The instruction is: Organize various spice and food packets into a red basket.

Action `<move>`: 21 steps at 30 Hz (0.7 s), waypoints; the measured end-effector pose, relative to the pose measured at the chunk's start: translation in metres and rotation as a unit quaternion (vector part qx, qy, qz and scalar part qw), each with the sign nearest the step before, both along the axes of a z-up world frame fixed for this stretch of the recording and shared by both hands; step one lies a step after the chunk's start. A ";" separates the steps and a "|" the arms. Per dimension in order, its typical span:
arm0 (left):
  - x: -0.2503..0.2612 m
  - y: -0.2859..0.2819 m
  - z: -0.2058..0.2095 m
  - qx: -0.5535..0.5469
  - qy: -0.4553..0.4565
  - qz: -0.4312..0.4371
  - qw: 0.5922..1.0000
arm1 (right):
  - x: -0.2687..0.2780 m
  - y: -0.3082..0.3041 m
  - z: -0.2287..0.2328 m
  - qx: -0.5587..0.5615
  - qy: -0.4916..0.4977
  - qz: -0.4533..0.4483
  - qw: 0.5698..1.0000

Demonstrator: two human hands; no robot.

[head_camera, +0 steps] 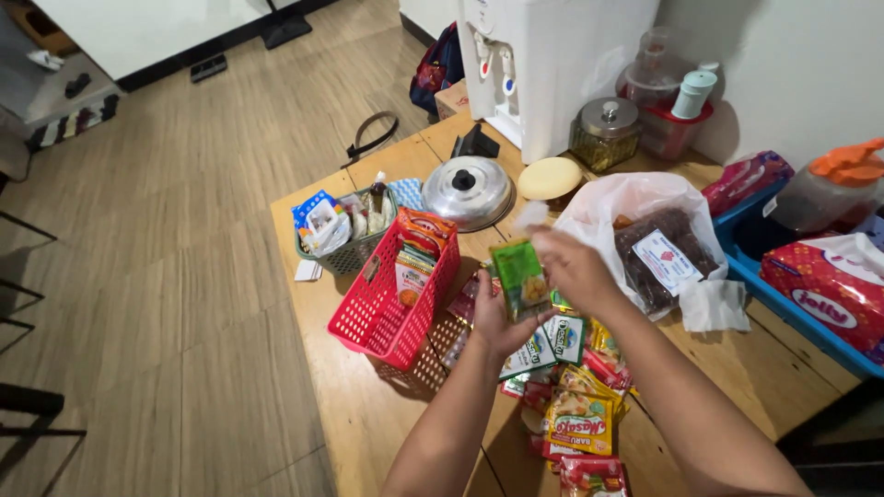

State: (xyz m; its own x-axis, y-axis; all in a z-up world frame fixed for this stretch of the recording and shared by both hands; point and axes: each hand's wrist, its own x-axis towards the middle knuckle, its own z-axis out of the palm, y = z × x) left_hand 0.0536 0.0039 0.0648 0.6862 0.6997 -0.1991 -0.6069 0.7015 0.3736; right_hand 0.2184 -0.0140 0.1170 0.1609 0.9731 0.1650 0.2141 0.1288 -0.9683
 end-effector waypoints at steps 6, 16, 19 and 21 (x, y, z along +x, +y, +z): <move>-0.010 0.017 -0.031 0.080 -0.118 0.017 0.990 | -0.041 -0.024 0.014 0.145 -0.454 0.146 0.867; -0.019 0.014 -0.011 0.056 -0.095 0.124 0.986 | -0.070 -0.017 -0.023 0.315 -0.497 0.053 0.807; -0.033 0.019 -0.004 0.158 -0.177 0.091 0.967 | -0.081 -0.020 -0.036 0.303 -0.482 0.099 0.816; -0.039 0.018 0.003 0.229 -0.216 0.064 0.947 | -0.090 -0.022 -0.035 0.300 -0.428 0.127 0.843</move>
